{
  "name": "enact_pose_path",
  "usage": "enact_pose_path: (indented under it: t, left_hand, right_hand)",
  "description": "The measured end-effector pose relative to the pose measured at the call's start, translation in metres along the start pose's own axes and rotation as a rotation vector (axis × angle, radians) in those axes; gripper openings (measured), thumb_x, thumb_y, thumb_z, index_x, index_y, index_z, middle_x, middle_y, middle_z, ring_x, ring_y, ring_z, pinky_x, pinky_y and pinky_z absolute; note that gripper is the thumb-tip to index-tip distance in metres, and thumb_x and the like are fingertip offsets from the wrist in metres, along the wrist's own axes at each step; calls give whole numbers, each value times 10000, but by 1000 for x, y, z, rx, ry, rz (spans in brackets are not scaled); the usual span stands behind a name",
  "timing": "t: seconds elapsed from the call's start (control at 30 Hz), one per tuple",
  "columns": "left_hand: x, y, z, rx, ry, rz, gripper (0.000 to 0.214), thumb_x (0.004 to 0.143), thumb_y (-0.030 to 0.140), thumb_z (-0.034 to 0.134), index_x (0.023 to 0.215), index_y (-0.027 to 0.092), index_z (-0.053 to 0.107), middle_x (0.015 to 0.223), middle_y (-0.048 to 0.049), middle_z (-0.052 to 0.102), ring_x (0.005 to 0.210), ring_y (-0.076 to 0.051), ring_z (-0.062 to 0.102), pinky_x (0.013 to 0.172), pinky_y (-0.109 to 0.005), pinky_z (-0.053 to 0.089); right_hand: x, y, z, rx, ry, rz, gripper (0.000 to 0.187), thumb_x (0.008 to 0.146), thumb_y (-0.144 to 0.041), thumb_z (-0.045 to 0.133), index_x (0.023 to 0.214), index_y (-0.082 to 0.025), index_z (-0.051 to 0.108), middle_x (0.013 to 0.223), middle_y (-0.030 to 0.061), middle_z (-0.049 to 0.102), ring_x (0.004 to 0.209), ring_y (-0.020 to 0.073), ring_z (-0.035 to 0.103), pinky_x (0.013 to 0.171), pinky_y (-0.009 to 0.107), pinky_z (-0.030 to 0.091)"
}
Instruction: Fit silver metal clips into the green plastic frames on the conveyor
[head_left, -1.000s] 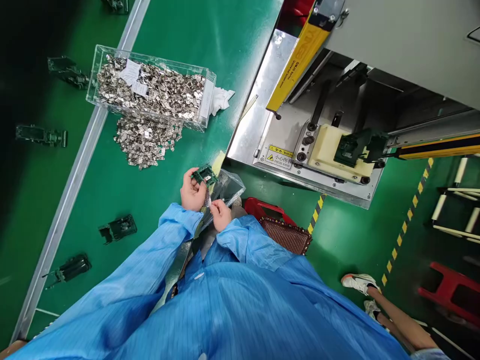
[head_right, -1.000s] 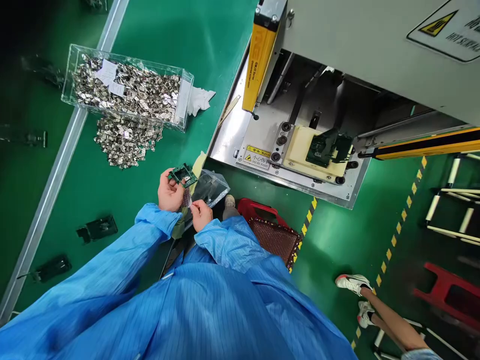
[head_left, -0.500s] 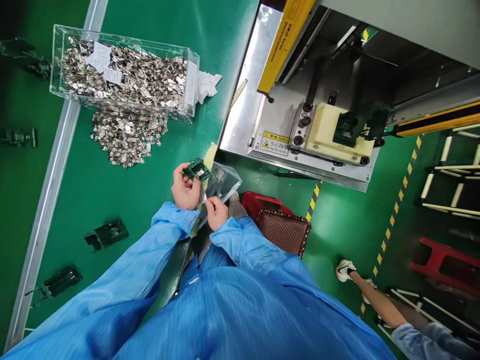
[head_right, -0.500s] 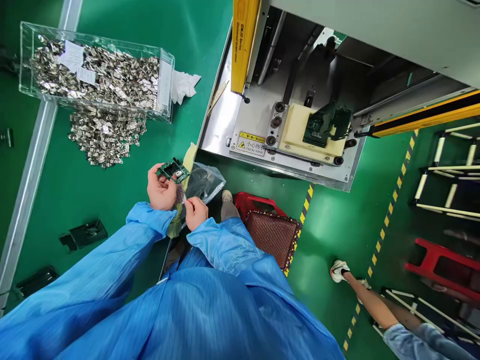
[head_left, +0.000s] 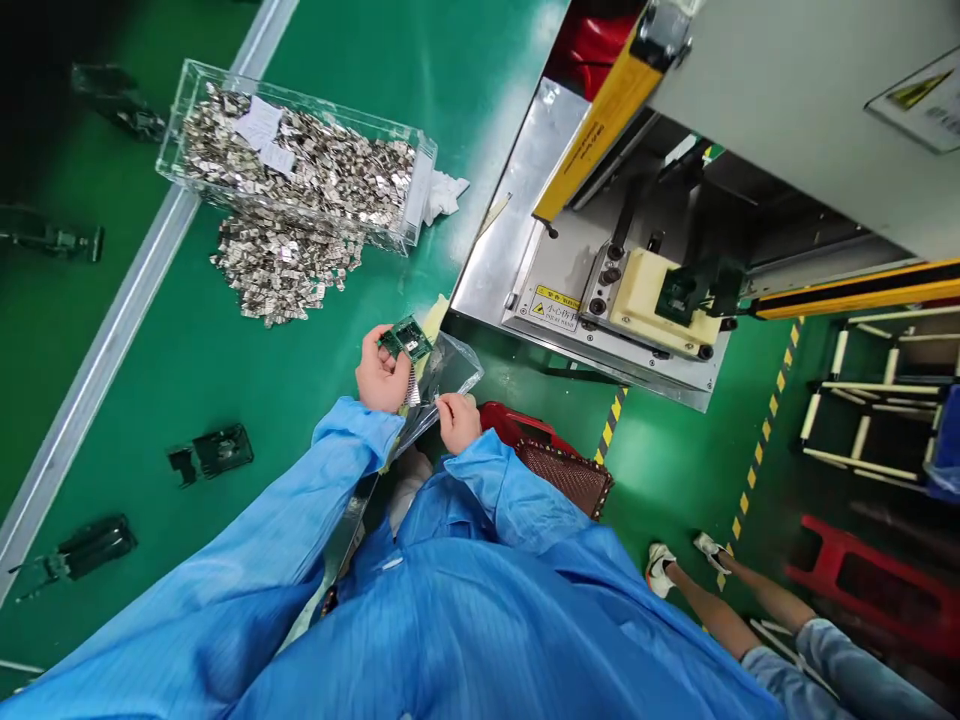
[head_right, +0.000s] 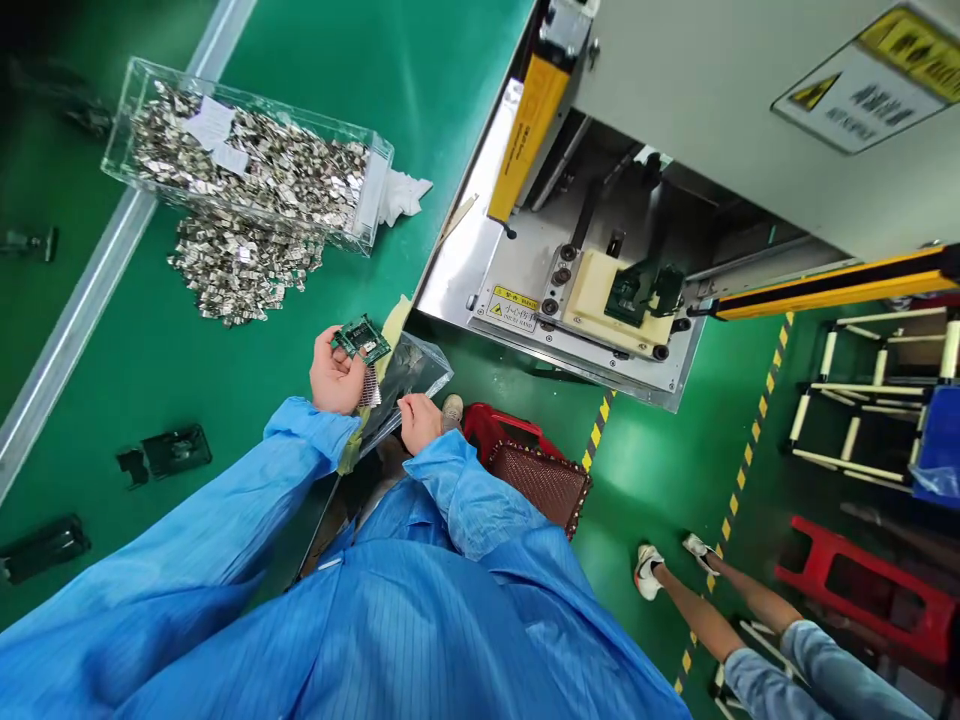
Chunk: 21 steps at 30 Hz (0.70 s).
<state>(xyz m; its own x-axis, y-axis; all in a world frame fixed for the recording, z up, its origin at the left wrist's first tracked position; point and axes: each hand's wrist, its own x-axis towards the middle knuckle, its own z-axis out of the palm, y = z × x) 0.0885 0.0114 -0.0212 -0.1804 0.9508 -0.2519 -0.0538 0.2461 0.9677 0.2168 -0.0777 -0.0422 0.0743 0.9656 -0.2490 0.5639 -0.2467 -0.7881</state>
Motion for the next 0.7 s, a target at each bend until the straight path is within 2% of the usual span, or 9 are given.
enact_pose_path:
  t: [0.13,0.2,0.3,0.43,0.53,0.63,0.7]
  left_hand:
    - [6,9,4,-65,25,-10,620,655,255,735,1210,182,469,903,-55,684,843,-191,696,733,-252,550]
    - [8,15,5,-92,23,-30,637,622,263,751,1187,161,473,817,-50,687,765,-195,701,700,-265,556]
    - [7,25,5,-135,39,-67,664,569,291,783,1145,156,481,721,-30,680,676,-195,695,644,-272,557]
    - [-9,39,2,-206,75,-105,698,530,331,817,1121,191,475,755,-27,702,688,-201,700,643,-293,572]
    - [-27,51,0,-250,78,-120,690,547,374,826,1115,207,471,823,-44,712,765,-227,709,682,-341,591]
    - [-40,63,0,-283,64,-117,685,552,425,831,1096,219,468,839,-43,704,803,-242,706,683,-367,600]
    - [-45,71,1,-305,61,-99,698,544,445,836,1092,229,462,828,-28,691,828,-240,701,688,-362,601]
  right_hand:
    - [29,0,-9,-78,-94,58,147,885,-233,566,764,-205,645,778,43,667,803,209,625,777,318,460]
    - [45,1,-14,-117,-130,109,186,864,-247,627,685,-196,627,689,24,651,745,199,629,750,329,472]
    - [61,0,-23,-151,-168,162,265,886,-326,639,668,-179,604,678,-2,637,700,154,618,734,319,495]
    - [68,-7,-37,-142,-200,169,280,883,-331,654,666,-165,592,689,-13,627,696,135,612,731,310,509]
    - [70,-20,-45,-96,-182,173,307,822,-263,715,580,-165,553,614,-26,599,662,134,602,722,315,508]
    - [69,-36,-57,-7,-141,160,358,728,-179,766,473,-186,514,497,-22,558,587,153,594,663,313,504]
    - [64,-50,-70,75,-125,133,310,733,-191,745,485,-198,559,476,-11,566,540,165,596,596,303,505]
